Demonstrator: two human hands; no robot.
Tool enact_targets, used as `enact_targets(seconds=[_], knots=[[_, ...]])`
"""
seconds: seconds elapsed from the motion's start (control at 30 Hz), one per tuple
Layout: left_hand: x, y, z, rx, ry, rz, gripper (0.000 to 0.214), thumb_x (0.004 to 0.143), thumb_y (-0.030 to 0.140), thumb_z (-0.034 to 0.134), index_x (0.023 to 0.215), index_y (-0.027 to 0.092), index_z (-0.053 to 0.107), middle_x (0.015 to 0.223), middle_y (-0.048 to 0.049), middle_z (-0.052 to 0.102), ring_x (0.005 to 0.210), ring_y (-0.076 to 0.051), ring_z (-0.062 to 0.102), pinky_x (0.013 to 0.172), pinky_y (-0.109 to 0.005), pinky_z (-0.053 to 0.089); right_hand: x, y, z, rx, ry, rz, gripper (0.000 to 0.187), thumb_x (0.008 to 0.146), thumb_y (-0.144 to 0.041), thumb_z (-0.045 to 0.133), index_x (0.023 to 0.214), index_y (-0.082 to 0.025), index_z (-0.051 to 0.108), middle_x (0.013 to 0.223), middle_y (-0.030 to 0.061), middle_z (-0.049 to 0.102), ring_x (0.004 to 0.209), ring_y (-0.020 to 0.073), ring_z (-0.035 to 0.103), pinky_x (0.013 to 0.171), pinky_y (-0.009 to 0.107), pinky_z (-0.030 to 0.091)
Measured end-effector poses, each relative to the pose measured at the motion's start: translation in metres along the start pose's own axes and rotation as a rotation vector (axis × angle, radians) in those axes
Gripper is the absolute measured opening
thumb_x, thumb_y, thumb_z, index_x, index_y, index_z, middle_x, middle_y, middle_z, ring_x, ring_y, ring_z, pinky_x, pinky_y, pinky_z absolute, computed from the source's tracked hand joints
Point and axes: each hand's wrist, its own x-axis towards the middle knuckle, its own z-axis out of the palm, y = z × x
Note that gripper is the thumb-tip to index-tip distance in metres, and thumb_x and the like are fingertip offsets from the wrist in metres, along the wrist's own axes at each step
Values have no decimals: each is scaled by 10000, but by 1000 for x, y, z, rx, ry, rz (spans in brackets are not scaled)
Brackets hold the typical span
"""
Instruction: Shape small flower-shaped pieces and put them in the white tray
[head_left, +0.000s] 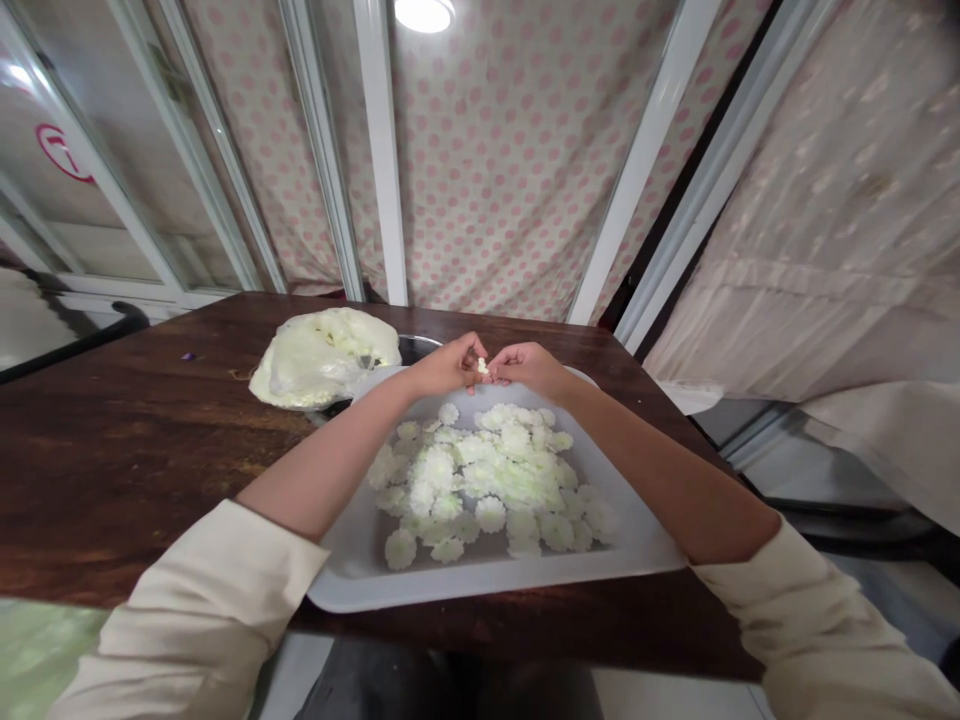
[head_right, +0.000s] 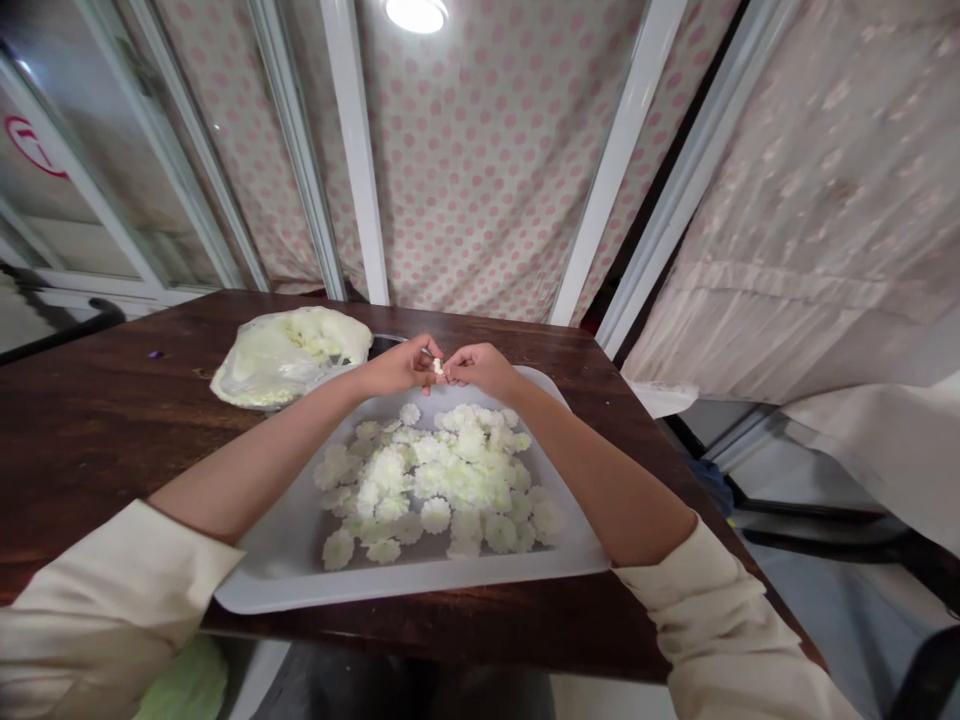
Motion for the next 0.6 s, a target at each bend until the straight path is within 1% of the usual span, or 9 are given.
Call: enact_targets(seconds=[0.1, 0.27, 0.53, 0.6], knots=[[1, -2, 0, -2, 5, 0, 291, 713, 215, 609, 869, 206, 363, 627, 73, 567, 522, -105, 587, 556, -239, 417, 1, 2, 0, -8, -4, -20, 118, 627, -230, 670, 682, -132, 635, 609, 15, 620, 579, 96, 539, 586, 236, 433], [1, -1, 0, 18, 11, 2, 288, 715, 214, 605, 868, 208, 360, 619, 71, 567, 529, -110, 591, 554, -237, 413, -1, -3, 3, -74, 30, 7, 134, 611, -246, 680, 661, -139, 616, 632, 28, 631, 589, 102, 547, 571, 233, 429], [0, 3, 2, 12, 22, -15, 290, 699, 192, 608, 846, 208, 358, 607, 71, 562, 514, -110, 577, 546, -240, 416, -4, -10, 8, -160, 77, 6, 81, 598, -207, 639, 627, -135, 619, 625, 47, 638, 589, 128, 558, 551, 249, 428], [0, 3, 2, 18, 27, -21, 285, 698, 187, 603, 842, 209, 358, 593, 72, 555, 507, -111, 573, 543, -242, 416, -5, -11, 9, -210, 107, 2, 72, 606, -208, 623, 621, -137, 620, 627, 51, 643, 578, 132, 553, 530, 246, 415]])
